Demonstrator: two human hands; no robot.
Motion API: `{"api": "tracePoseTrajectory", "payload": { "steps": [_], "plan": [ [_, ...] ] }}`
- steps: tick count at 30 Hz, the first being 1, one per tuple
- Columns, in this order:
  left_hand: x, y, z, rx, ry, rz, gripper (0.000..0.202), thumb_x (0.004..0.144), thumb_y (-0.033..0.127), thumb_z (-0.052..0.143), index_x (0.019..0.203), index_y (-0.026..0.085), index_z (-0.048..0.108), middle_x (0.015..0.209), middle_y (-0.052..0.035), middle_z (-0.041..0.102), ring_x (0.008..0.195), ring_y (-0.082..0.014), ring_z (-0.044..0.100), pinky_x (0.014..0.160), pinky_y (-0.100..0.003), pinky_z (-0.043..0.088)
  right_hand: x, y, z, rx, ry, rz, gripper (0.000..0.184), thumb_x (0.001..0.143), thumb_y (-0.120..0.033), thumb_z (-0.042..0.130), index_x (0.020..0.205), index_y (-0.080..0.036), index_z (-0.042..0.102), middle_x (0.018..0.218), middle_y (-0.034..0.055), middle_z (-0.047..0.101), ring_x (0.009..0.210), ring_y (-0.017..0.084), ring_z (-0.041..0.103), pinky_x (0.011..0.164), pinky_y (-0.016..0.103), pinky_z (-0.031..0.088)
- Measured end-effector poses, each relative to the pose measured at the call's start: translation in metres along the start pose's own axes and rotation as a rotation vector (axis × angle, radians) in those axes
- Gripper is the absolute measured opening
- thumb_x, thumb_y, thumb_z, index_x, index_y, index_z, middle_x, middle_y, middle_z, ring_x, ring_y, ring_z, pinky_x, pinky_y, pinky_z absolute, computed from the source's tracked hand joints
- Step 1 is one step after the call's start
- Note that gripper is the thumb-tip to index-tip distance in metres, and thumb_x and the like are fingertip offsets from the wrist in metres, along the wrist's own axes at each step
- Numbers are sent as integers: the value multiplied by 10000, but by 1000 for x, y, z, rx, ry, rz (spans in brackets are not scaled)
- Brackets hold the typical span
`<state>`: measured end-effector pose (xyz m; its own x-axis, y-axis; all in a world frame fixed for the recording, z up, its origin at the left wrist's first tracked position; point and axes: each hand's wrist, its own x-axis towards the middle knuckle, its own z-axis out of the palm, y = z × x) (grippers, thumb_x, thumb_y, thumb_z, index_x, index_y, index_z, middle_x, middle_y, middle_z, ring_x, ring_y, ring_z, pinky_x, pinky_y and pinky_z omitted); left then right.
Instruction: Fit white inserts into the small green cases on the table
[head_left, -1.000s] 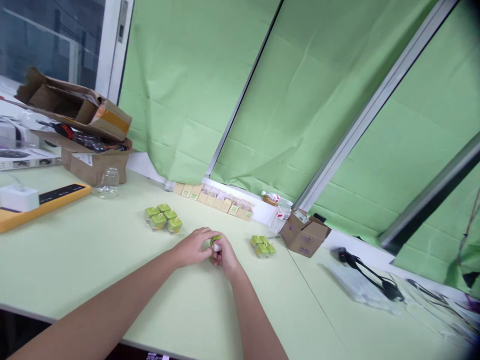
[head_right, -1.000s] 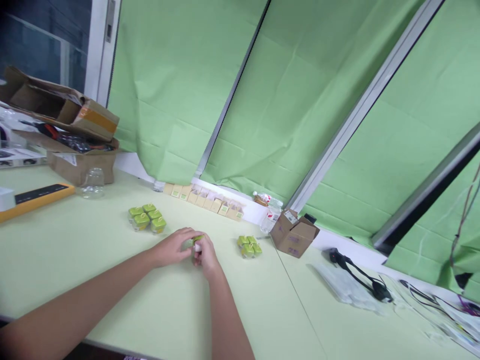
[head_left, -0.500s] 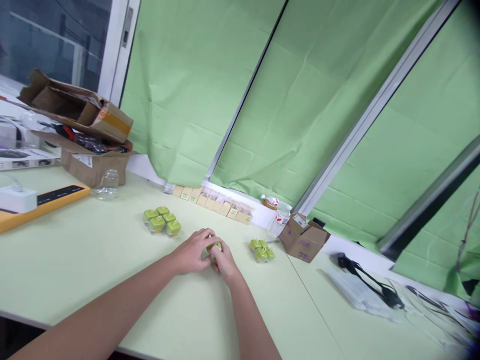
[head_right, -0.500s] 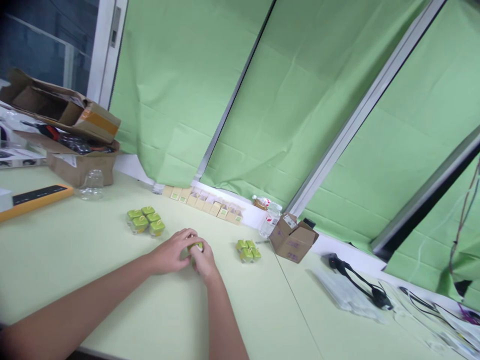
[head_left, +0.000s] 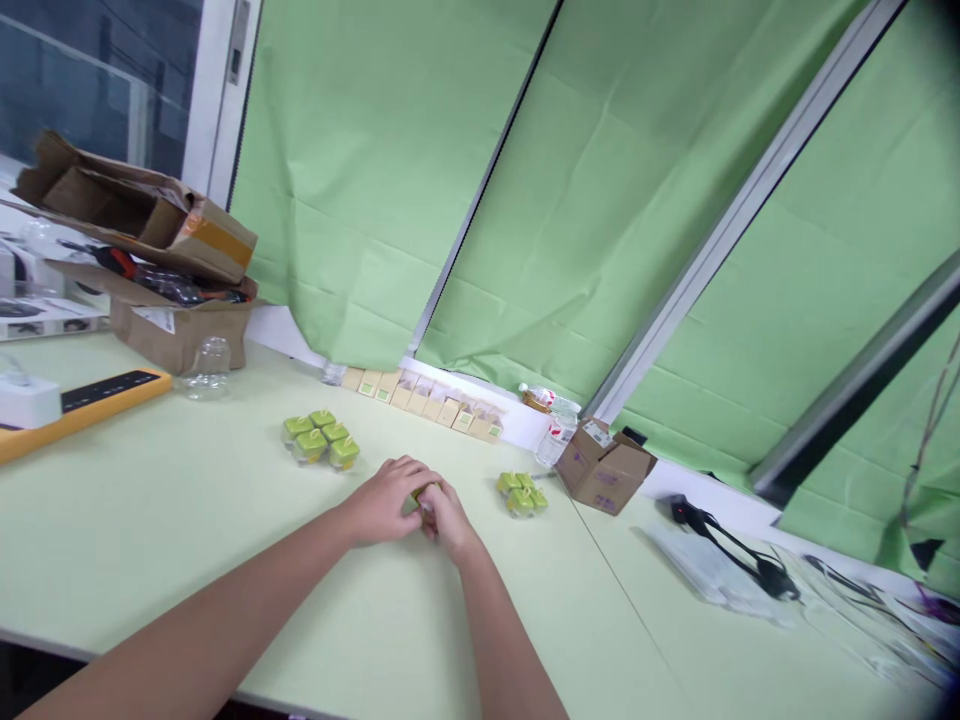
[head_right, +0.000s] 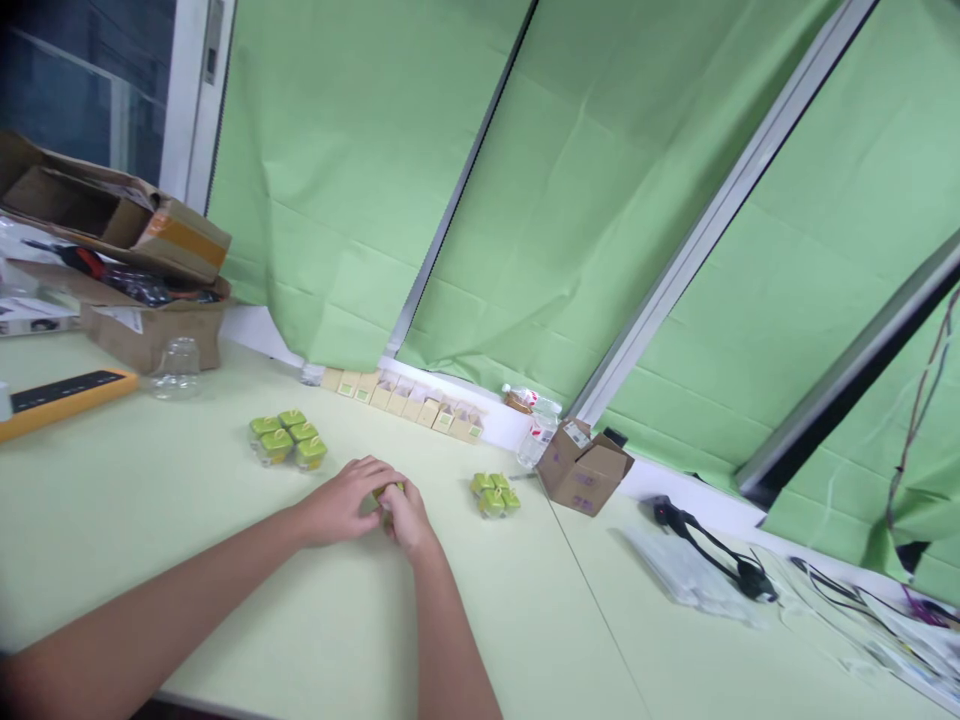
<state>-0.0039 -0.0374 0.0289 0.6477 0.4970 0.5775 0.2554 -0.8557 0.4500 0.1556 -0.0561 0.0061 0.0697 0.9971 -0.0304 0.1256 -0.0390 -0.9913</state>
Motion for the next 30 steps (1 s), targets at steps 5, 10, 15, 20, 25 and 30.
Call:
{"api": "tracePoseTrajectory", "payload": {
  "steps": [5, 10, 15, 20, 25, 30],
  "plan": [
    [-1, -3, -1, 8, -18, 14, 540, 718, 94, 530, 1218, 297, 536, 1161, -19, 609, 1112, -228, 493, 949, -368, 380, 1, 0, 0, 5, 4, -3, 202, 637, -251, 478, 824, -188, 516, 548, -87, 352, 393, 76, 291, 342, 205, 241],
    [1, -11, 2, 83, -6, 19, 537, 736, 69, 509, 1220, 299, 539, 1133, -18, 633, 1086, -228, 511, 942, -382, 361, 0, -1, -1, -7, -1, -31, 241, 645, -260, 498, 871, -189, 541, 544, -88, 357, 392, 72, 301, 338, 192, 245],
    [1, -24, 5, 102, 74, -52, 490, 737, 126, 569, 1203, 273, 551, 1077, -40, 651, 1057, -246, 535, 922, -391, 377, -2, -5, -6, 25, 53, -63, 223, 684, -321, 514, 856, -187, 563, 519, -92, 323, 408, 71, 272, 354, 183, 254],
    [1, -31, 10, 40, 170, -138, 486, 769, 172, 575, 1241, 284, 544, 1059, -49, 638, 1020, -247, 559, 894, -380, 426, -2, -9, -9, 46, 76, -118, 224, 727, -393, 509, 804, -188, 554, 550, -61, 447, 420, 80, 364, 390, 197, 318],
    [3, -29, 8, -58, 259, -180, 449, 821, 225, 560, 1264, 287, 519, 1094, -42, 610, 1034, -223, 568, 886, -342, 459, 8, -1, -15, 7, 285, -142, 325, 647, -310, 593, 953, -214, 545, 778, -7, 576, 569, 122, 518, 461, 223, 414],
    [3, -29, 6, -87, 302, -149, 437, 830, 201, 556, 1259, 274, 511, 1145, -41, 605, 1078, -217, 559, 939, -347, 446, 14, 9, -22, -312, 405, -225, 340, 687, -278, 576, 1019, -217, 611, 902, 25, 588, 737, 167, 566, 718, 315, 495]
  ]
}}
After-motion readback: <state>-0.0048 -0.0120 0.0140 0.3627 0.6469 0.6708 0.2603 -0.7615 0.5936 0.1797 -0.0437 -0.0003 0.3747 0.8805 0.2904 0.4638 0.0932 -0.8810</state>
